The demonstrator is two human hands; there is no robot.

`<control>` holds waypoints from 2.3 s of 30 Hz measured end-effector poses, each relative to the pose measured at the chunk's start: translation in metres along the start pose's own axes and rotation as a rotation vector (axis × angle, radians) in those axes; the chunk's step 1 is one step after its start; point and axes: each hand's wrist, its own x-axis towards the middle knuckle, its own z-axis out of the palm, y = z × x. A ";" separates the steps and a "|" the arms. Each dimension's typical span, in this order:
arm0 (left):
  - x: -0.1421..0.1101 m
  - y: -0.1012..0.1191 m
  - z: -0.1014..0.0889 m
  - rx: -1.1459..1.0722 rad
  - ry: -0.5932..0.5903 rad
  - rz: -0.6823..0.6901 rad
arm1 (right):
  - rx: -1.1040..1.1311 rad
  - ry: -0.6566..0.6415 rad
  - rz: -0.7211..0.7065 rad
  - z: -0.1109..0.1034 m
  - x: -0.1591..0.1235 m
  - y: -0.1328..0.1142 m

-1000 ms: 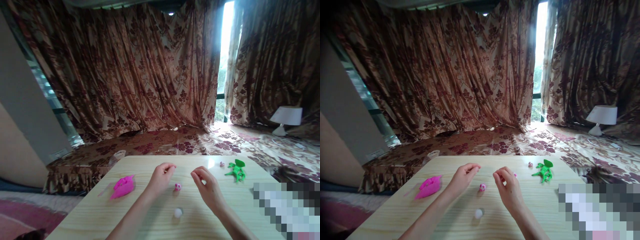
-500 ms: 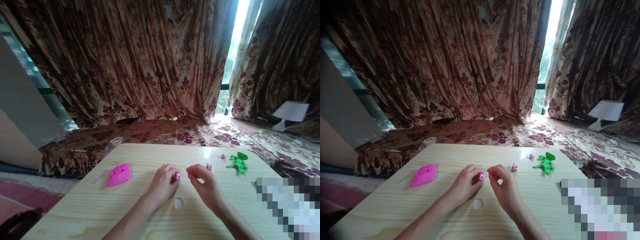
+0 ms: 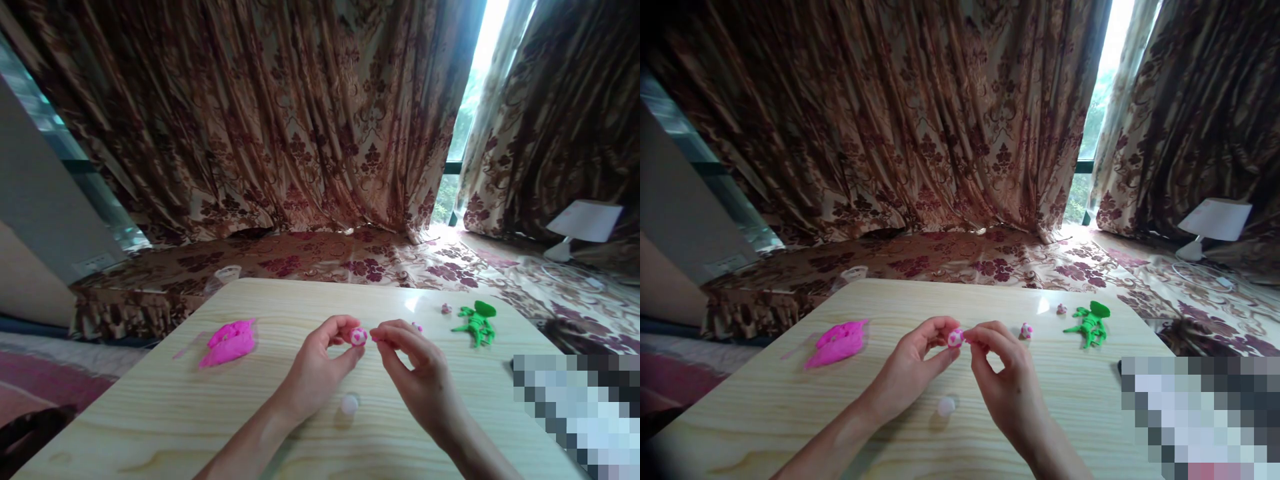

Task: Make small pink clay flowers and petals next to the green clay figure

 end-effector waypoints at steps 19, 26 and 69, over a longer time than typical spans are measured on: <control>-0.004 0.009 0.002 0.112 0.045 0.111 | -0.090 -0.007 -0.006 0.001 -0.001 -0.002; -0.005 0.010 0.003 0.150 0.045 0.135 | -0.085 -0.014 -0.008 0.002 -0.001 -0.002; -0.007 0.012 -0.002 -0.168 -0.154 -0.117 | -0.160 0.011 -0.146 -0.001 -0.006 -0.002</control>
